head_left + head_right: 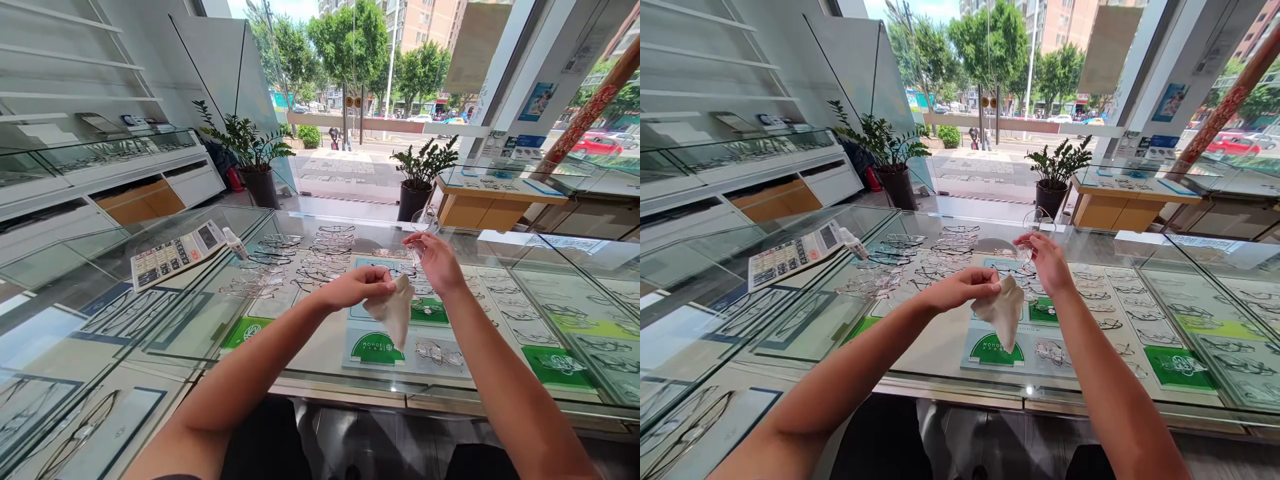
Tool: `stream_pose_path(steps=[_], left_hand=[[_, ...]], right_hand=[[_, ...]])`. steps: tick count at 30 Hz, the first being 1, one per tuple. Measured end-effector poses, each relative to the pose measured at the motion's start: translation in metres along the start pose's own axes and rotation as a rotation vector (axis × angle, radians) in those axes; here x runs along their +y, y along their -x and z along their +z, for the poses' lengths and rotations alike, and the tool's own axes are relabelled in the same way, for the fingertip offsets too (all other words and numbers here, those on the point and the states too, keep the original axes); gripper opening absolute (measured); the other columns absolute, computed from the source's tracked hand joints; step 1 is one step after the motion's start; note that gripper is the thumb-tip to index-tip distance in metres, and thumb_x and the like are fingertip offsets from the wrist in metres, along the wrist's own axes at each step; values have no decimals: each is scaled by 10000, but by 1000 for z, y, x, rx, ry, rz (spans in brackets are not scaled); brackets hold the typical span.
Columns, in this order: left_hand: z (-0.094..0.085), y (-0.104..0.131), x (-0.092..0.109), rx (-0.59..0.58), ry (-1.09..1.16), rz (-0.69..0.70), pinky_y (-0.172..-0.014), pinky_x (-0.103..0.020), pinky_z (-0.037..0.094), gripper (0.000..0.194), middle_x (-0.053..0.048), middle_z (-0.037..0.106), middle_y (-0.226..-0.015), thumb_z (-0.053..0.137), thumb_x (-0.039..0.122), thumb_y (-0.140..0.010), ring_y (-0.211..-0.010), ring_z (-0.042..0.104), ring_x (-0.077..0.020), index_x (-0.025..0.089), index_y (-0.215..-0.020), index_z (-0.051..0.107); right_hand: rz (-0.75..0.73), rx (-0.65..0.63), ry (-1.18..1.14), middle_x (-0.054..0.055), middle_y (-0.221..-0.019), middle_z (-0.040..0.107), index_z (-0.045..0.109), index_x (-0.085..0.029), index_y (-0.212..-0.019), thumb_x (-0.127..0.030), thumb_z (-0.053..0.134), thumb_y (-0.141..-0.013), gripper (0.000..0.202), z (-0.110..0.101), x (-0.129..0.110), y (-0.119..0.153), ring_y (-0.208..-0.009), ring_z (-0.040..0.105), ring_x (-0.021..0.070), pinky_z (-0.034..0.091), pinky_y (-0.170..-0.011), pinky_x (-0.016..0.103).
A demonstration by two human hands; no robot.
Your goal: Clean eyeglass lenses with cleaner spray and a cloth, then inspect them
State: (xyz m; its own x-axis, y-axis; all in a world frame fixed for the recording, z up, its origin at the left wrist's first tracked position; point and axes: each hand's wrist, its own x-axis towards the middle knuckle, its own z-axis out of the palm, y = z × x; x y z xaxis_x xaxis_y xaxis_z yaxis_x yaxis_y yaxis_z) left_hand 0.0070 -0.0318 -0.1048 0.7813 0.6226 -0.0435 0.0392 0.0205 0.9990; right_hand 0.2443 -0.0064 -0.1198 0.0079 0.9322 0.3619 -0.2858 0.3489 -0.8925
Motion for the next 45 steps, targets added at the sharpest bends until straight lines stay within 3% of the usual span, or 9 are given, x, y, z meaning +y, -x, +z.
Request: stream_pose_path(steps=[5, 8, 11, 21, 27, 30, 39, 41, 45], left_hand=[[-26, 6, 10, 265, 107, 100, -544, -239, 263, 471, 35, 456, -698, 828, 578, -842, -585, 374, -84, 197, -808, 554], [-41, 7, 14, 459, 203, 157, -536, -221, 264, 409, 53, 414, -681, 835, 470, -814, -572, 358, -84, 209, -804, 520], [-47, 6, 16, 558, 267, 203, -546, -203, 309, 340, 58, 433, -696, 804, 355, -775, -583, 396, -83, 211, -805, 498], [-38, -11, -1, 586, 197, 374, -662, -230, 446, 387, 54, 527, -782, 826, 382, -804, -681, 501, -96, 214, -830, 479], [-27, -15, -10, 523, -29, 561, -665, -240, 434, 415, 33, 544, -797, 838, 461, -903, -715, 506, -102, 200, -847, 520], [-25, -16, -14, 516, -100, 609, -651, -239, 440, 418, 32, 538, -803, 821, 472, -930, -704, 514, -99, 200, -847, 515], [-19, -11, -15, 540, -228, 598, -893, -346, 573, 346, -96, 725, -1181, 757, 447, -976, -864, 684, -134, 194, -885, 540], [-19, -9, -15, 559, -252, 602, -865, -337, 566, 337, -104, 723, -1213, 730, 471, -991, -861, 683, -140, 188, -896, 575], [-19, -11, -17, 634, -201, 598, -702, -269, 505, 373, -39, 692, -965, 638, 562, -1037, -788, 641, -139, 200, -960, 596]], right_hand=[[18, -15, 23, 57, -1049, 828, 830, -281, -972, -450, 717, -941, 205, 2, -3, 1, -1122, 745, 258, 552, -1073, 415], [38, -28, 19, 53, -1040, 829, 833, -287, -960, -456, 722, -940, 203, 7, -6, 4, -1107, 745, 258, 556, -1064, 413], [49, -50, -12, 46, -1027, 830, 839, -293, -963, -448, 719, -944, 197, 16, -9, 10, -1094, 747, 257, 556, -1070, 417], [129, -172, -32, 57, -1047, 831, 846, -284, -989, -476, 700, -975, 242, 34, -7, 24, -1111, 737, 264, 566, -1065, 419], [200, -208, -26, 68, -1062, 822, 857, -272, -988, -515, 698, -979, 290, 39, -6, 26, -1032, 701, 252, 582, -850, 359], [225, -237, -41, 77, -1056, 821, 862, -259, -997, -484, 700, -978, 278, 43, -5, 28, -1019, 689, 247, 571, -865, 355], [250, -244, -98, 64, -967, 800, 864, -230, -960, -439, 742, -936, 243, 47, -1, 30, -921, 683, 212, 548, -832, 330], [257, -241, -111, 60, -961, 792, 860, -228, -951, -426, 746, -930, 230, 47, 1, 30, -910, 681, 207, 552, -850, 336], [264, -259, -99, 66, -951, 786, 853, -216, -931, -404, 737, -930, 222, 49, 1, 32, -918, 676, 208, 546, -861, 334]])
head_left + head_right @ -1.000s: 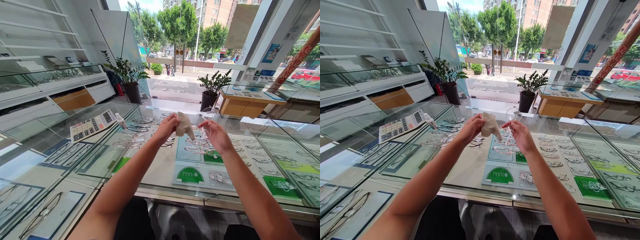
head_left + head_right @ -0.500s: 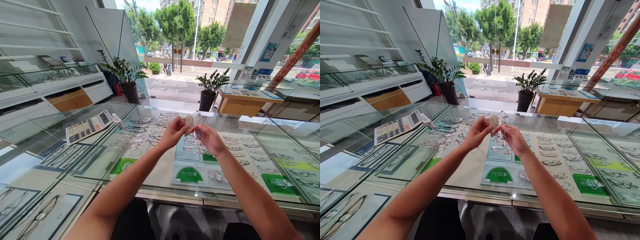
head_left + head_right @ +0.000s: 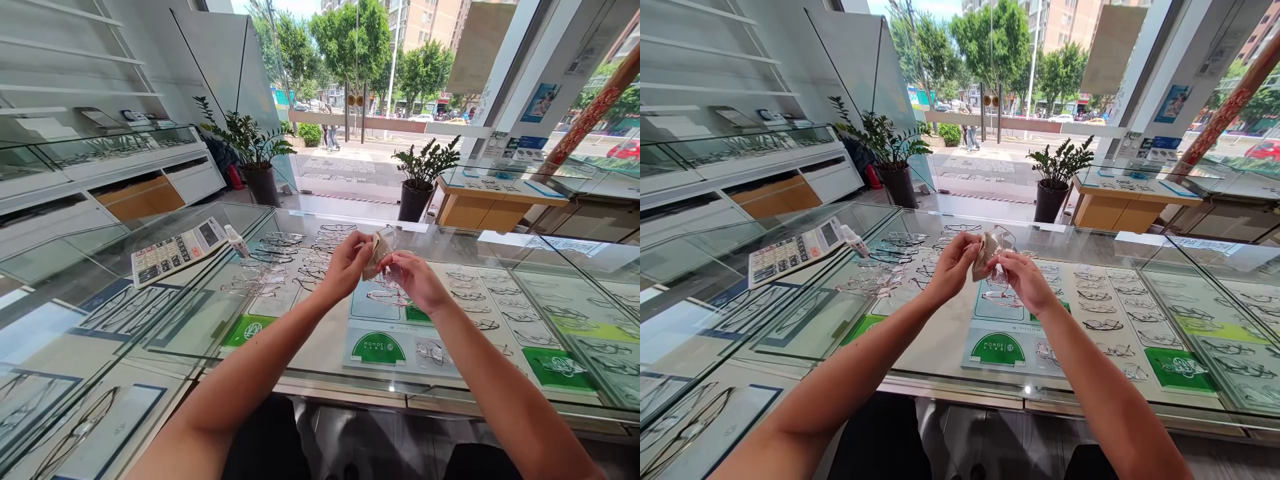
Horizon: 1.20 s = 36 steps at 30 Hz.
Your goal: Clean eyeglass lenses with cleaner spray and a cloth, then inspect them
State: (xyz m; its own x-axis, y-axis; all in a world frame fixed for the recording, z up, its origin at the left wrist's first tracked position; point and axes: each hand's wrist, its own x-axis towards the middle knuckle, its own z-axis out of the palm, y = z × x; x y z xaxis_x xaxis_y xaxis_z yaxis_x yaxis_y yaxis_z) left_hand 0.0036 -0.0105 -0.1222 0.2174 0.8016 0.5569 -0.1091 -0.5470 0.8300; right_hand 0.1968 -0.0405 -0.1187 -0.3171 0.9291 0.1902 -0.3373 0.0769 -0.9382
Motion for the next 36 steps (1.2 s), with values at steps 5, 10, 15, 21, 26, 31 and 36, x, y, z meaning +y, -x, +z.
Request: stream_pose_path(steps=[5, 10, 15, 21, 26, 31, 36], left_hand=[[7, -1, -2, 86, 149, -59, -659, -231, 484, 435, 9, 621, -933, 824, 541, -917, -762, 637, -105, 205, -944, 548], [7, -4, -1, 50, 338, -173, -649, -213, 490, 518, 31, 655, -874, 946, 466, -809, -713, 632, -86, 211, -988, 531], [2, -6, -1, -22, 432, -344, -712, -252, 539, 543, -18, 743, -916, 973, 444, -778, -777, 695, -131, 192, -1082, 600], [1, -2, -4, -197, 353, -381, -712, -273, 498, 403, -10, 670, -776, 826, 541, -919, -695, 607, -116, 159, -935, 699], [5, -1, 0, -245, 456, -339, -708, -271, 448, 391, 36, 599, -724, 805, 513, -948, -644, 530, -101, 183, -1105, 666], [4, -3, 14, -317, 534, -306, -704, -281, 432, 404, 36, 611, -726, 810, 467, -954, -627, 525, -111, 189, -1166, 607], [3, -4, 18, -350, 494, -286, -703, -289, 440, 375, 23, 616, -694, 806, 493, -953, -624, 536, -118, 177, -1042, 625]], right_hand=[[10, -46, 17, 65, -911, 775, 851, -220, -927, -408, 712, -951, 235, 4, -1, 1, -905, 666, 217, 542, -878, 348], [6, -62, 7, 55, -905, 768, 844, -223, -915, -404, 721, -953, 222, 3, 0, 2, -903, 674, 212, 546, -926, 357], [-16, -110, 29, 74, -938, 781, 839, -214, -908, -427, 709, -972, 258, 5, -2, 3, -942, 703, 239, 546, -1006, 414], [-10, -111, 31, 83, -916, 780, 827, -211, -909, -426, 718, -955, 245, 4, 0, 2, -923, 702, 243, 568, -950, 415], [6, -96, 48, 84, -931, 772, 828, -206, -888, -427, 715, -950, 256, 2, 3, 1, -959, 697, 239, 547, -963, 393], [19, -100, 27, 75, -936, 773, 838, -216, -889, -410, 706, -948, 242, 2, 6, 2, -970, 686, 237, 537, -950, 381], [27, -86, 11, 90, -909, 776, 838, -209, -866, -414, 696, -948, 262, 4, 7, 2, -967, 686, 256, 536, -933, 404]])
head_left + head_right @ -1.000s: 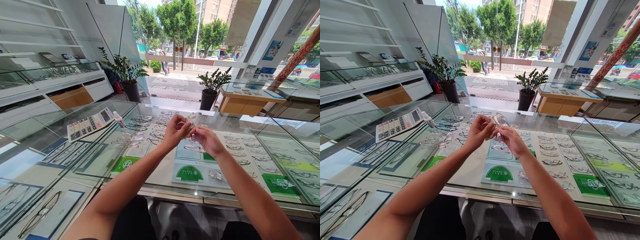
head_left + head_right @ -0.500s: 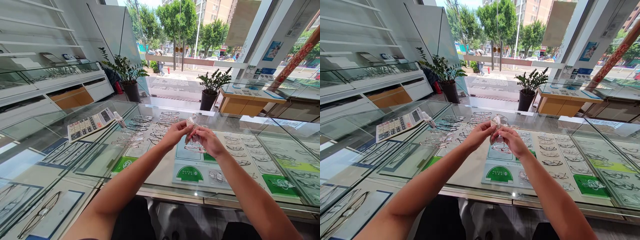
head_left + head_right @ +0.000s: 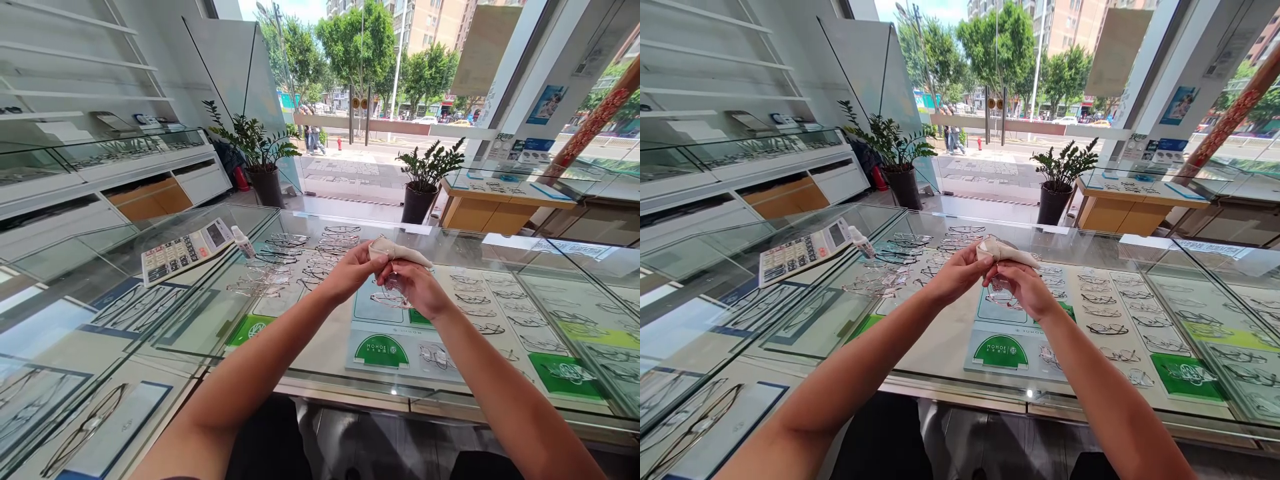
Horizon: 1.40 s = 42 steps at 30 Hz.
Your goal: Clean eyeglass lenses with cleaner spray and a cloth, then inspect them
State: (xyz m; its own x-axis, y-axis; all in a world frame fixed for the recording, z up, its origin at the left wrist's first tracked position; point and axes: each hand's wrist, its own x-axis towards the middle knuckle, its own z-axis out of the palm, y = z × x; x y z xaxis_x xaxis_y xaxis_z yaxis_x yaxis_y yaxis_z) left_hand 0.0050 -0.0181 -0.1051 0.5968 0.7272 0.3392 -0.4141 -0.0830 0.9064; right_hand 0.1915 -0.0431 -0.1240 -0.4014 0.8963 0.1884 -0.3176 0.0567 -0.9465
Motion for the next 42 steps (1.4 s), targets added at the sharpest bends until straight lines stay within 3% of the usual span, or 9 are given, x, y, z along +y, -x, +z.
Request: stream_pose_path(steps=[15, 19, 24, 28, 35, 42], left_hand=[[-6, 0, -9, 145, -86, 83, -567, -282, 428, 349, 24, 634, -614, 744, 468, -1004, -448, 525, -102, 171, -855, 638], [-17, -1, -2, 148, -151, 52, -646, -280, 475, 367, -3, 662, -697, 799, 504, -955, -587, 591, -120, 158, -875, 705], [-29, -1, 10, 38, -163, -14, -695, -293, 523, 345, -52, 733, -819, 871, 465, -895, -723, 681, -166, 153, -971, 746], [-23, -1, 8, 29, -103, -24, -618, -271, 488, 370, -32, 719, -789, 940, 393, -823, -656, 657, -147, 172, -1024, 722], [-13, 0, 5, 9, -88, 10, -672, -305, 496, 337, -43, 706, -789, 798, 506, -959, -669, 659, -153, 190, -1029, 705], [-9, 1, 5, 53, -78, 6, -603, -300, 472, 310, -23, 695, -739, 867, 433, -908, -606, 633, -145, 189, -1001, 701]], right_hand=[[37, -31, 54, 86, -971, 784, 819, -205, -966, -416, 734, -951, 228, 1, 6, 1, -962, 651, 242, 493, -847, 362], [17, -28, 93, 79, -967, 776, 829, -205, -913, -424, 712, -965, 254, -1, 3, 1, -975, 651, 235, 489, -856, 349], [19, -32, 101, 74, -941, 781, 829, -209, -869, -430, 691, -979, 283, -3, 0, 2, -983, 664, 228, 497, -903, 352], [18, -10, 65, 84, -930, 797, 819, -207, -851, -438, 708, -960, 279, -1, -3, 3, -981, 679, 240, 519, -928, 376], [-6, -6, -11, 71, -904, 783, 806, -218, -850, -422, 720, -957, 246, 1, -5, 4, -961, 699, 238, 531, -960, 393], [-3, -20, 10, 78, -916, 770, 799, -212, -855, -426, 713, -962, 255, 3, -4, 4, -956, 683, 238, 516, -896, 391]])
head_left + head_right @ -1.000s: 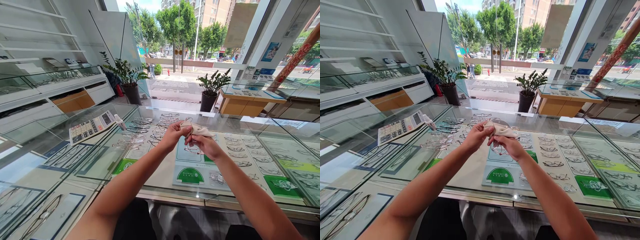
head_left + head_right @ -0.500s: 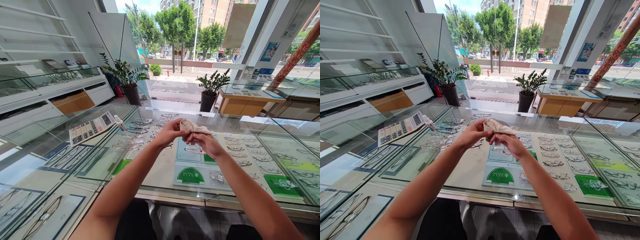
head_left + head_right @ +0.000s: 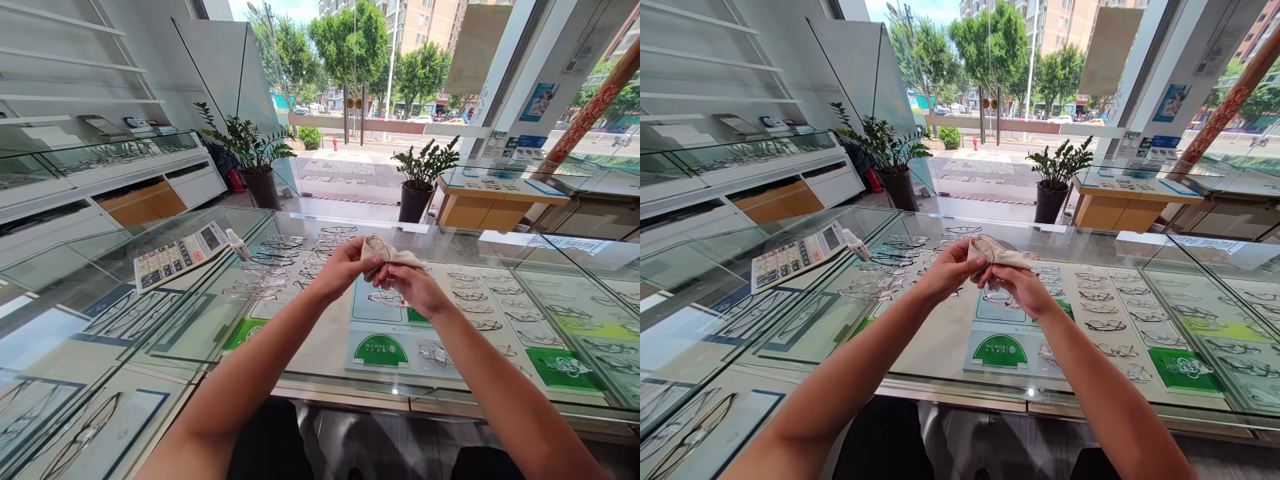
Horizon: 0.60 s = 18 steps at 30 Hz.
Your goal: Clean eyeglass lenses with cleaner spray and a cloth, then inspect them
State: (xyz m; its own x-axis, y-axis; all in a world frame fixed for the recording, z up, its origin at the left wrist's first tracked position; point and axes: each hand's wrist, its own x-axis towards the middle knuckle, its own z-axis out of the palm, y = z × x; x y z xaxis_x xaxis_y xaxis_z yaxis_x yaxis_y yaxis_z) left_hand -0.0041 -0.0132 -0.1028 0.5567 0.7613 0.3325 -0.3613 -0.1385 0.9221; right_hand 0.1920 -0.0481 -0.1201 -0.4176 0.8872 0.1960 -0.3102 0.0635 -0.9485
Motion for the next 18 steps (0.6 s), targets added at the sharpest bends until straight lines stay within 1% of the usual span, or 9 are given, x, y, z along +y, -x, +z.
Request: stream_pose_path(steps=[2, 5, 9, 12, 15, 18], left_hand=[[3, 0, -2, 15, 13, 14, -602, -297, 481, 323, -7, 689, -721, 884, 415, -893, -585, 626, -138, 194, -1000, 674], [9, 1, -6, 47, 28, 44, -590, -282, 478, 364, 18, 674, -702, 889, 418, -889, -552, 594, -118, 206, -1019, 624], [13, 0, -9, 74, 51, 61, -565, -253, 460, 422, 25, 680, -704, 898, 423, -881, -543, 582, -104, 210, -1048, 575], [13, 0, -8, 64, 56, 58, -546, -240, 449, 423, 22, 682, -686, 904, 410, -876, -538, 580, -100, 196, -1051, 583], [14, 0, -5, 63, 44, 44, -523, -241, 446, 422, 14, 683, -658, 924, 420, -848, -512, 575, -100, 176, -994, 612], [14, 1, -3, 81, 23, 47, -502, -246, 455, 436, 5, 694, -631, 945, 435, -816, -485, 583, -109, 167, -946, 627]], right_hand=[[-6, 7, -3, 80, -918, 770, 798, -213, -838, -425, 723, -951, 251, 1, 1, -1, -958, 676, 241, 513, -874, 387], [-13, 5, -18, 78, -921, 766, 806, -216, -836, -423, 734, -938, 242, 0, 4, -2, -977, 676, 248, 521, -901, 393], [-1, 16, -42, 62, -892, 754, 823, -223, -852, -418, 749, -930, 222, -2, 9, -4, -930, 685, 238, 532, -911, 393], [1, 18, -46, 62, -893, 757, 829, -227, -849, -421, 753, -927, 224, -4, 12, -5, -929, 686, 240, 539, -907, 392], [1, 25, -53, 64, -883, 756, 827, -226, -847, -420, 760, -919, 218, -4, 14, -5, -940, 681, 247, 547, -908, 398], [7, 21, -56, 66, -866, 748, 824, -220, -837, -408, 760, -911, 212, -3, 14, -5, -924, 673, 246, 544, -873, 390]])
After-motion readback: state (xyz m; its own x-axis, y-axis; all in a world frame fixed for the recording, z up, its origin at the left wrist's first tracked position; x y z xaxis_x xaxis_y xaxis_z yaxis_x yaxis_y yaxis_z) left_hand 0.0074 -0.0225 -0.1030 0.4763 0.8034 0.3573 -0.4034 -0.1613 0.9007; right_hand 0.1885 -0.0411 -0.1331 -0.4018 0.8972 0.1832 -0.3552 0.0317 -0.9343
